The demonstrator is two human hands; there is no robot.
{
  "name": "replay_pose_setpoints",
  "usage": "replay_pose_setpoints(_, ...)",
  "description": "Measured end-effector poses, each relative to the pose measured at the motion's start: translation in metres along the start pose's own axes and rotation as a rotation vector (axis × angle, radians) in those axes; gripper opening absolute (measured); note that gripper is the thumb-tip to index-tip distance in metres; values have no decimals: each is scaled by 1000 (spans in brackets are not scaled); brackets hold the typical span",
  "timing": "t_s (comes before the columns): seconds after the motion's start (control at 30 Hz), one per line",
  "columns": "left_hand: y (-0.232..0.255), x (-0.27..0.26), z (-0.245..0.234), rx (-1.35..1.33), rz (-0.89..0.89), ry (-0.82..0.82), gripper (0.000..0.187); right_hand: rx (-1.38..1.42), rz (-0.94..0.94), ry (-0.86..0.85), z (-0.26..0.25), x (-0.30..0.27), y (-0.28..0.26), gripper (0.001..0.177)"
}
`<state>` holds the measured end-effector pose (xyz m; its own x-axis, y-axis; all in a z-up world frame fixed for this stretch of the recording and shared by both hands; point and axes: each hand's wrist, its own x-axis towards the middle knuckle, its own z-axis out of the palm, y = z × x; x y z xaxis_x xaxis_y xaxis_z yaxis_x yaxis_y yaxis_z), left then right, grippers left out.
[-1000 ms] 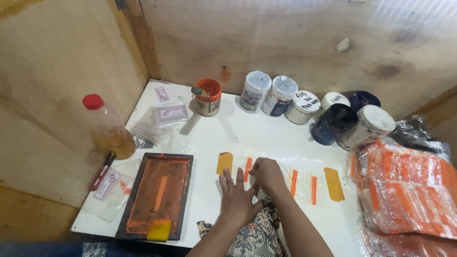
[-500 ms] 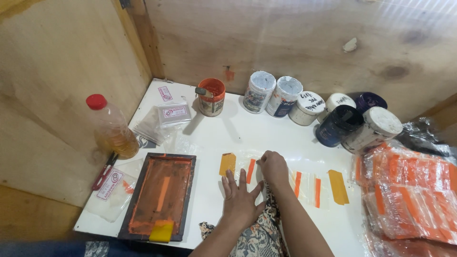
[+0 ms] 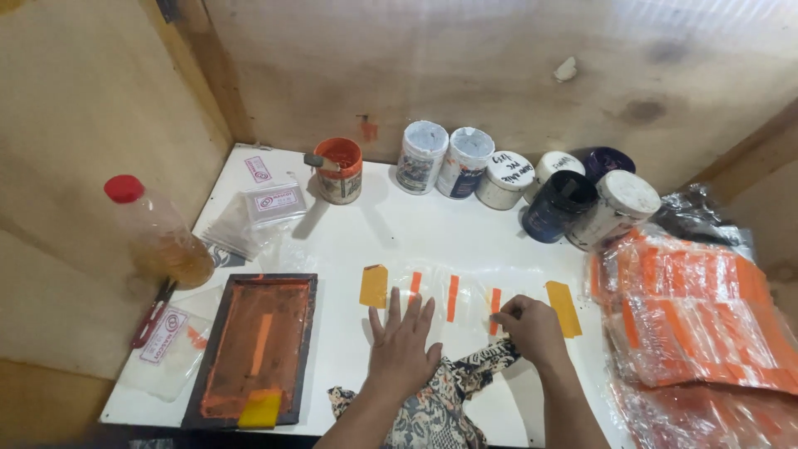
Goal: The person wipes a white table surface with a patterned cloth, removing orange residue from several small rectangular items. They then pick up a rectangular tray containing orange paste and move it to the side of the workspace.
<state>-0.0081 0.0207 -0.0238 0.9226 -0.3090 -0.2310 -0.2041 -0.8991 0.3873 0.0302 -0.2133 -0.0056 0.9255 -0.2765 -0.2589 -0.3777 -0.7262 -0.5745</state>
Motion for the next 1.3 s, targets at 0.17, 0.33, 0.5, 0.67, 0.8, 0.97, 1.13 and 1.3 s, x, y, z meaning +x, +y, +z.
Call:
replay_pose_setpoints(0.17,1,-2,2,9,88,-1,70,106,6,-43,4,-11,8,17)
replay_pose_setpoints(0.33,1,0,3,25,123,-28,69,138,1,14,-8,-20,13,16)
replay_pose_setpoints(0.5,0,12,32,27,117,115,65,67,2,26,-6,-22,35,16)
replay_pose_setpoints(0.67,60,-7,-2,69,132,-141,70,178,20,54,-22,-22,42,16)
replay_pose_setpoints(0.8,85,-6,-3,80,124,-268,81,310,24,78,-37,-21,41,14)
replay_pose_setpoints(0.97,103,-3,-3,17,74,-284,89,386,39,69,-41,-15,48,12)
replay_pose_setpoints(1.13,110,3,4,25,55,-292,94,363,-53,10,-43,-14,25,16)
replay_pose_setpoints(1.3,108,7,10,105,45,-225,93,237,-56,-108,-32,0,4,11)
